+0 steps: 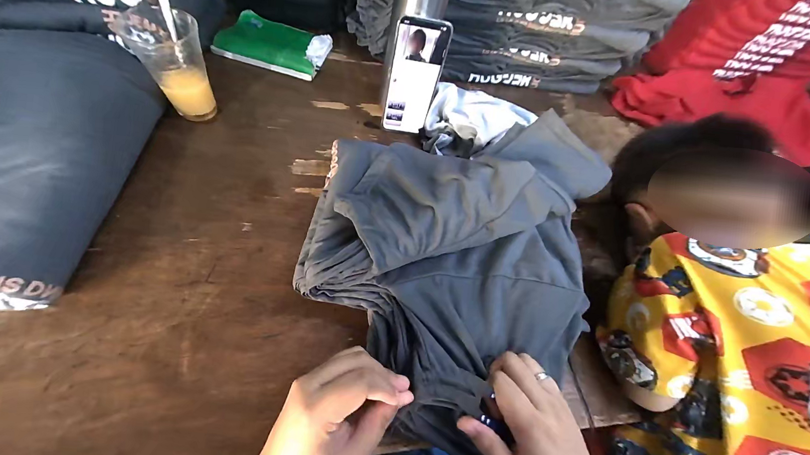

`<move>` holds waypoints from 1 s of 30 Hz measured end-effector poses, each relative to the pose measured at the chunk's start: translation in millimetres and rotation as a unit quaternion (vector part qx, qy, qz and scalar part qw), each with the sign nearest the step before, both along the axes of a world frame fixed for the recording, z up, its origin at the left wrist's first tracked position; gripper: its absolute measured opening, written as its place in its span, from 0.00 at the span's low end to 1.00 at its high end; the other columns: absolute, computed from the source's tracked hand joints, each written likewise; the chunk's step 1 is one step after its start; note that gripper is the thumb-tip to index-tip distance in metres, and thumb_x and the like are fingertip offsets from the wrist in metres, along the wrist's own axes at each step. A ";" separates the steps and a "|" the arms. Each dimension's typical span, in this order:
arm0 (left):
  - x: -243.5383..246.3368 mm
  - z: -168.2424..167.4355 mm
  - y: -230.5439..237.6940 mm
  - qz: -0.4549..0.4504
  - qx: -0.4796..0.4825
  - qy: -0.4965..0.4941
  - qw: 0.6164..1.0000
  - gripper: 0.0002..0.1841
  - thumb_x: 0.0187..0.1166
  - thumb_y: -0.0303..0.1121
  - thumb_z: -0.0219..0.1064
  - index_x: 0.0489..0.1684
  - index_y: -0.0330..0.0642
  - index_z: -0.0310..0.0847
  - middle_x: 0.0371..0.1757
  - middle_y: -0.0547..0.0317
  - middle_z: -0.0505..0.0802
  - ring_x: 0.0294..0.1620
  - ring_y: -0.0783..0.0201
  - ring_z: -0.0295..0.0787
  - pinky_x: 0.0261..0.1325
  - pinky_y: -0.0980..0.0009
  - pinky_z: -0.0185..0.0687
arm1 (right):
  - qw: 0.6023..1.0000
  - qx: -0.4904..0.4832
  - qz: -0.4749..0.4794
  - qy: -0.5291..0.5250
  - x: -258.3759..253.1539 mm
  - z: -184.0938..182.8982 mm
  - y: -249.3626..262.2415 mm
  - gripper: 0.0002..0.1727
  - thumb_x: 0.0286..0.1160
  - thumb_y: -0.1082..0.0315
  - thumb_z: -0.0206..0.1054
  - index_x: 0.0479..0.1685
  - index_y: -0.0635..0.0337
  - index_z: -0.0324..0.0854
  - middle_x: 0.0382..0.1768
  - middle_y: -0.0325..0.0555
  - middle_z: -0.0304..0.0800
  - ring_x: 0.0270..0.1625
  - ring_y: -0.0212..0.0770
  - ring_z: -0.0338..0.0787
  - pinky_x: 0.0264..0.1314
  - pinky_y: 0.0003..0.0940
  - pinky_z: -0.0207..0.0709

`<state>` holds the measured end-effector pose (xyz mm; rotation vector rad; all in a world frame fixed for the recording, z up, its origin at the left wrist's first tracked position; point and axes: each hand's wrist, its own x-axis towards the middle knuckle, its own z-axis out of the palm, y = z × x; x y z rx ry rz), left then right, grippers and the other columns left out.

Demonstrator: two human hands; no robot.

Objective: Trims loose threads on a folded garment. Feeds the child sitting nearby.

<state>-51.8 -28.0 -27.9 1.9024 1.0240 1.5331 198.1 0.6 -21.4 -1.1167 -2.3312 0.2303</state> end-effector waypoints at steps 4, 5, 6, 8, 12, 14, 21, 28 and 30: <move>11.9 -0.8 3.0 0.026 -0.014 0.038 0.999 0.07 0.79 0.32 0.73 0.41 0.38 0.85 0.50 0.57 0.96 0.56 0.71 0.92 0.63 0.78 0.86 | 1.000 -0.006 0.006 -0.021 -0.1 4.4 -1.2 0.36 0.88 0.34 0.44 0.28 0.56 0.79 0.34 0.51 0.83 0.40 0.50 0.85 0.43 0.44 0.76; 13.8 -1.9 3.5 0.030 -0.017 0.075 0.997 0.07 0.79 0.32 0.72 0.41 0.37 0.86 0.50 0.56 0.96 0.57 0.70 0.92 0.66 0.78 0.84 | 1.000 -0.004 0.008 -0.019 0.7 2.3 -1.1 0.35 0.88 0.34 0.44 0.27 0.55 0.78 0.34 0.49 0.82 0.40 0.49 0.83 0.42 0.42 0.75; 15.6 -3.7 3.8 0.038 -0.019 0.110 0.993 0.07 0.79 0.32 0.71 0.40 0.37 0.88 0.49 0.56 0.97 0.56 0.69 0.92 0.66 0.79 0.82 | 1.000 -0.001 0.011 -0.019 1.7 -1.4 -0.6 0.34 0.88 0.34 0.44 0.26 0.52 0.75 0.33 0.45 0.78 0.40 0.45 0.80 0.42 0.39 0.72; 18.8 -7.4 4.1 0.056 -0.015 0.162 0.985 0.05 0.79 0.30 0.69 0.37 0.39 0.89 0.44 0.57 0.97 0.52 0.69 0.92 0.64 0.80 0.81 | 1.000 0.001 0.018 -0.009 2.5 -5.0 -0.2 0.33 0.89 0.35 0.44 0.25 0.51 0.73 0.33 0.44 0.76 0.41 0.44 0.78 0.42 0.38 0.70; 21.1 -11.9 2.5 0.068 0.000 0.212 0.975 0.06 0.82 0.26 0.61 0.38 0.41 0.85 0.41 0.57 0.94 0.50 0.66 0.91 0.64 0.78 0.81 | 1.000 0.003 0.009 -0.013 2.8 -5.8 -0.8 0.33 0.88 0.34 0.43 0.25 0.50 0.74 0.34 0.42 0.76 0.42 0.42 0.78 0.43 0.37 0.71; 20.3 -10.5 0.3 0.043 -0.020 0.183 0.982 0.04 0.82 0.25 0.59 0.40 0.41 0.79 0.42 0.57 0.91 0.51 0.67 0.89 0.63 0.79 0.81 | 1.000 0.004 0.013 -0.011 3.5 -5.4 -0.7 0.33 0.88 0.34 0.43 0.25 0.50 0.74 0.34 0.43 0.76 0.42 0.43 0.78 0.44 0.37 0.71; 15.8 -4.5 -8.0 -0.013 -0.072 0.083 0.994 0.02 0.85 0.26 0.57 0.47 0.42 0.69 0.45 0.57 0.86 0.48 0.75 0.85 0.55 0.84 0.81 | 0.998 0.025 0.016 -0.056 3.2 -5.8 -4.0 0.31 0.88 0.35 0.44 0.28 0.49 0.77 0.38 0.43 0.78 0.45 0.45 0.79 0.44 0.38 0.73; 14.3 -4.3 -7.3 -0.011 -0.071 0.069 0.995 0.03 0.84 0.26 0.58 0.46 0.42 0.69 0.46 0.58 0.87 0.49 0.76 0.85 0.54 0.86 0.81 | 0.996 0.046 -0.010 -0.078 -2.0 -7.8 -7.0 0.29 0.88 0.39 0.46 0.24 0.47 0.77 0.37 0.42 0.78 0.44 0.45 0.80 0.41 0.38 0.72; 10.9 -3.1 -7.8 -0.005 -0.073 0.069 0.995 0.03 0.83 0.26 0.59 0.45 0.42 0.69 0.46 0.58 0.87 0.49 0.77 0.85 0.54 0.86 0.81 | 0.996 0.043 -0.012 -0.076 -1.4 -7.7 -7.3 0.29 0.87 0.39 0.47 0.24 0.48 0.77 0.37 0.43 0.79 0.44 0.46 0.80 0.42 0.38 0.73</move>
